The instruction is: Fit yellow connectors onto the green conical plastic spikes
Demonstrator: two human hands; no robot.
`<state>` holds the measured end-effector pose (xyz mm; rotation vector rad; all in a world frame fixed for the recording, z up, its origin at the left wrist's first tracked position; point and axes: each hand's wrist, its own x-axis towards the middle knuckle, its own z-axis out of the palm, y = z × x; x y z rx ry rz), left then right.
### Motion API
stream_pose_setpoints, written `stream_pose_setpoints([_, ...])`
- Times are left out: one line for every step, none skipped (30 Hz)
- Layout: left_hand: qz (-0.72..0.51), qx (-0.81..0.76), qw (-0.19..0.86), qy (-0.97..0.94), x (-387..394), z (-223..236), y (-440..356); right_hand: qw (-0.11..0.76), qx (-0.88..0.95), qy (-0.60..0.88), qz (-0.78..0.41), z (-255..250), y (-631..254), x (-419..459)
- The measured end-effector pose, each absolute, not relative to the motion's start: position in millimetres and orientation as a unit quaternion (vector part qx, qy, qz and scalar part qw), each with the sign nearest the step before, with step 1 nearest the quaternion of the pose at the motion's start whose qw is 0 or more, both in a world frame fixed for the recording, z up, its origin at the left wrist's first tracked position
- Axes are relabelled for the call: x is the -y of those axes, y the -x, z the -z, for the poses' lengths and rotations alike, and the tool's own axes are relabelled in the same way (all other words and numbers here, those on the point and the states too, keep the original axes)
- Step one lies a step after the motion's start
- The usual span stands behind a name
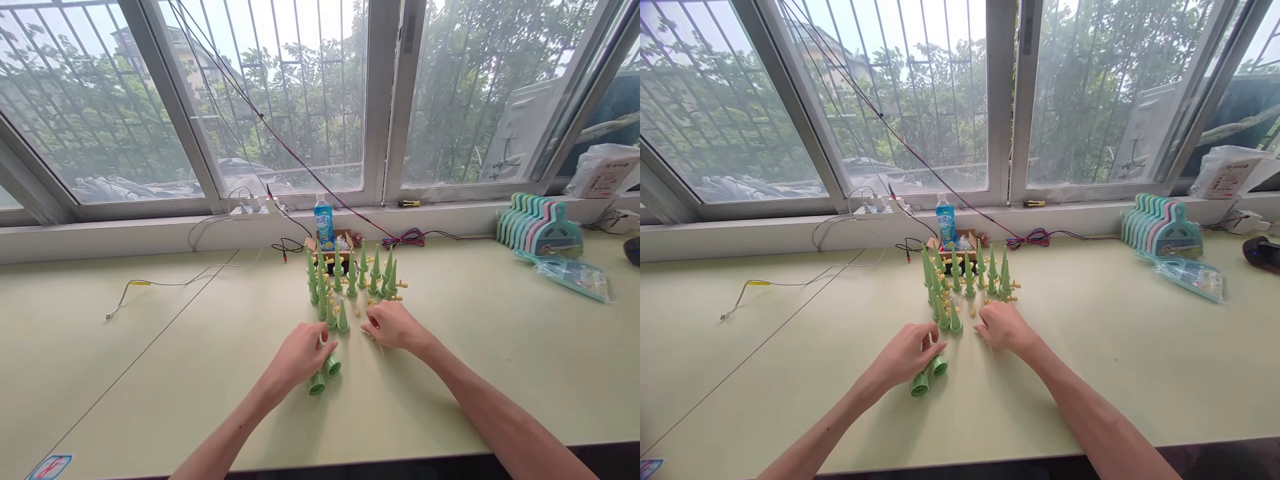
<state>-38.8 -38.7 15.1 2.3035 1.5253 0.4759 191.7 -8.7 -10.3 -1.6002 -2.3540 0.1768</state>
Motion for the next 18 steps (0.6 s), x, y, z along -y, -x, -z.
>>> stream_pose_setpoints([-0.171, -0.537, 0.169, -0.808, 38.8, -13.8, 38.2, 0.142, 0.818, 0.553, -0.067, 10.1, -191.9, 9.0])
stream_pose_setpoints([-0.174, -0.539, 0.169, -0.807, 38.8, -12.9, 37.4, 0.141, 0.819, 0.551, -0.072, 9.8, -192.1, 9.4])
stream_pose_setpoints([-0.175, -0.542, 0.168, -0.805, 38.6, -12.4, 36.6, 0.141, 0.820, 0.549, -0.076, 9.5, -192.2, 9.6])
stream_pose_setpoints([-0.174, -0.545, 0.166, -0.803, 38.4, -12.1, 35.7, 0.139, 0.821, 0.547, -0.079, 9.3, -192.2, 9.9])
stream_pose_setpoints([-0.171, -0.548, 0.163, -0.802, 38.3, -11.9, 35.0, 0.139, 0.823, 0.545, -0.082, 9.2, -192.0, 10.0])
stream_pose_setpoints([-0.167, -0.552, 0.159, -0.801, 38.1, -11.7, 34.5, 0.137, 0.824, 0.543, -0.083, 9.3, -191.8, 10.0])
stream_pose_setpoints([-0.164, -0.555, 0.156, -0.801, 37.9, -11.4, 34.1, 0.137, 0.826, 0.541, -0.082, 9.4, -191.5, 10.0])
stream_pose_setpoints([-0.164, -0.557, 0.154, -0.800, 37.8, -10.9, 34.0, 0.137, 0.827, 0.539, -0.080, 9.7, -191.0, 9.9])
stream_pose_setpoints([-0.167, -0.557, 0.153, -0.799, 37.6, -10.3, 34.0, 0.139, 0.828, 0.538, -0.078, 9.9, -190.5, 9.8])
stream_pose_setpoints([-0.173, -0.557, 0.153, -0.798, 37.4, -9.7, 34.2, 0.142, 0.828, 0.538, -0.075, 10.2, -190.0, 9.8])
stream_pose_setpoints([-0.180, -0.556, 0.155, -0.797, 37.2, -9.1, 34.3, 0.143, 0.827, 0.538, -0.075, 10.5, -189.5, 9.8])
stream_pose_setpoints([-0.186, -0.555, 0.158, -0.795, 37.0, -8.7, 34.5, 0.145, 0.827, 0.538, -0.077, 10.7, -189.2, 9.8])
stream_pose_setpoints([-0.189, -0.555, 0.163, -0.794, 36.8, -8.4, 34.6, 0.148, 0.826, 0.538, -0.082, 11.0, -188.9, 9.9])
stream_pose_setpoints([-0.189, -0.557, 0.168, -0.791, 36.5, -8.2, 34.6, 0.151, 0.826, 0.537, -0.087, 11.1, -188.7, 10.0])
stream_pose_setpoints([-0.187, -0.559, 0.175, -0.788, 36.1, -8.0, 34.6, 0.155, 0.825, 0.535, -0.093, 11.3, -188.7, 10.1])
stream_pose_setpoints([-0.183, -0.563, 0.182, -0.785, 35.8, -7.9, 34.5, 0.160, 0.825, 0.534, -0.099, 11.4, -188.6, 10.2])
stream_pose_setpoints([-0.181, -0.566, 0.189, -0.782, 35.3, -7.8, 34.4, 0.165, 0.824, 0.532, -0.104, 11.6, -188.6, 10.3])
stream_pose_setpoints([-0.181, -0.567, 0.194, -0.780, 34.9, -7.5, 34.4, 0.171, 0.823, 0.530, -0.109, 11.7, -188.6, 10.3])
